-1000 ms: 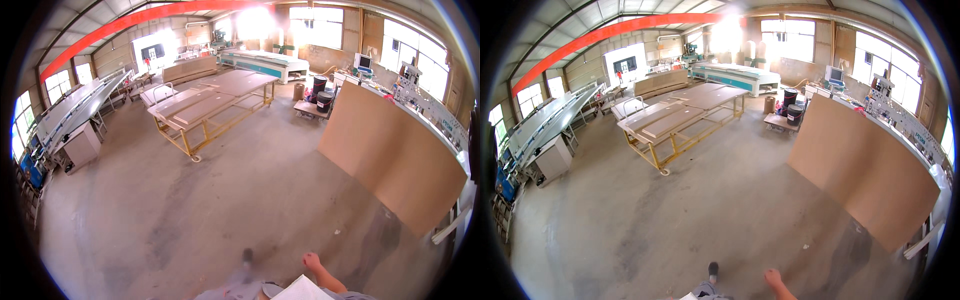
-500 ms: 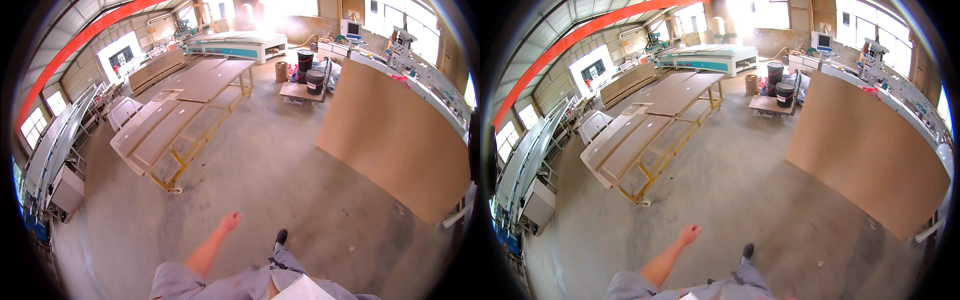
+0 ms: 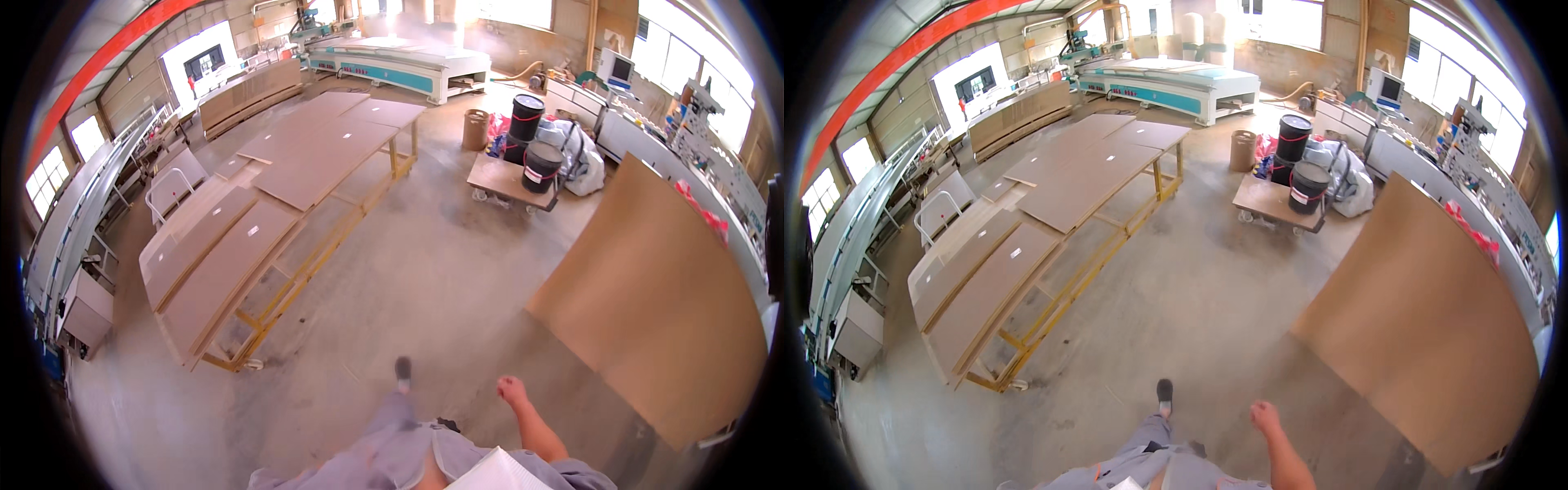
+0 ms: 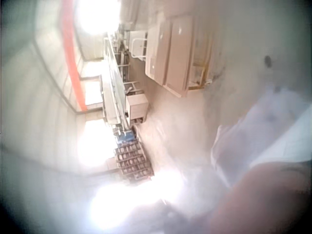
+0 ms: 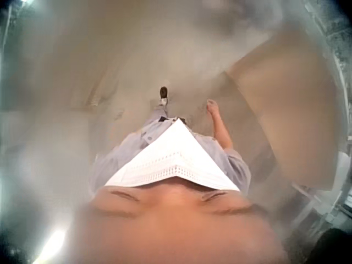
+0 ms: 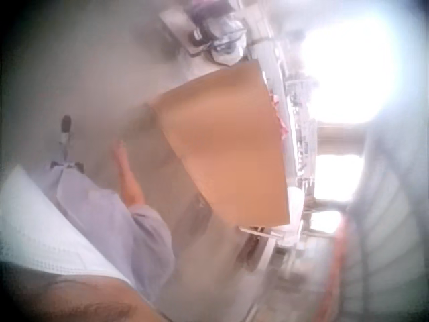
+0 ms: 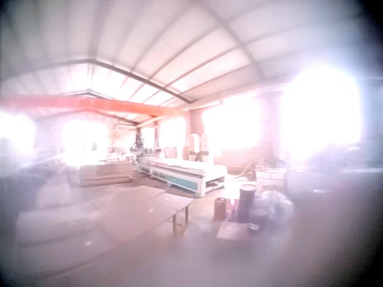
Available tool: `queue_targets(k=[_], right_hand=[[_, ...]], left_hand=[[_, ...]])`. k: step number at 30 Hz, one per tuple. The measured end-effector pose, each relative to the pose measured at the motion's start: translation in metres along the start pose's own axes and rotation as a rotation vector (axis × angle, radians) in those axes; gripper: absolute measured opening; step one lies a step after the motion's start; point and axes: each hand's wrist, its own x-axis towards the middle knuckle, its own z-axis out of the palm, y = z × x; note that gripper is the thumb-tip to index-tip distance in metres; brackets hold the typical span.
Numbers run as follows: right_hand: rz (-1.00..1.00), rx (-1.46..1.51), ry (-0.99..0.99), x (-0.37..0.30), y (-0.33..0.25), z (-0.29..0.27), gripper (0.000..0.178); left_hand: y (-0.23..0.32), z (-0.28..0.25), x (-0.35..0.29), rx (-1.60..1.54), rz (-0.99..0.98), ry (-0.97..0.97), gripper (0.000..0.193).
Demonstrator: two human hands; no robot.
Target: The person walks through a workshop and picks up several flat wooden panels from a large machine table. They carry the panels to a nearby cart and stack them neatly. The person repeats this process, moving more panels from the table to the cart.
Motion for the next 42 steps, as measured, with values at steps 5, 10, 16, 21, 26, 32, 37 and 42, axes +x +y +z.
queue_targets(k=[5,10,16,21,26,32,37,42], right_hand=[[-0.031,0.188,0.001,0.194,-0.147,0.032,0.02],[0.268,-0.382,-0.215,0.211,-0.146,0.012,0.022],[0.332,-0.625,-0.255,0.382,-0.213,0.0,0.019],[0.351,-0.518,-0.216,0.578,-0.328,-0.023,0.017],[0.488,0.147,0.105,0.85,-0.436,-0.037,0.015],[-0.05,0.212,0.093,1.108,-0.713,-0.018,0.017],[0.264,0.122,0.043,1.217,-0.755,-0.01,0.016],[0.237,-0.424,-0.137,1.256,-0.706,-0.02,0.013]], left_hand=[[0.07,-0.188,0.112,0.199,0.004,-0.075,0.033],[0.313,-0.481,0.207,-0.244,0.128,0.431,0.043],[0.596,-0.829,0.255,-0.244,0.709,0.667,0.041],[0.668,-0.945,0.322,-0.232,0.762,0.696,0.026],[0.621,-0.919,0.435,0.084,0.535,0.226,0.038],[0.681,-1.077,0.467,-0.44,0.181,0.475,0.037],[0.845,-1.304,0.569,-0.525,0.368,0.591,0.032],[1.01,-1.532,0.653,-0.422,0.743,0.648,0.037]])
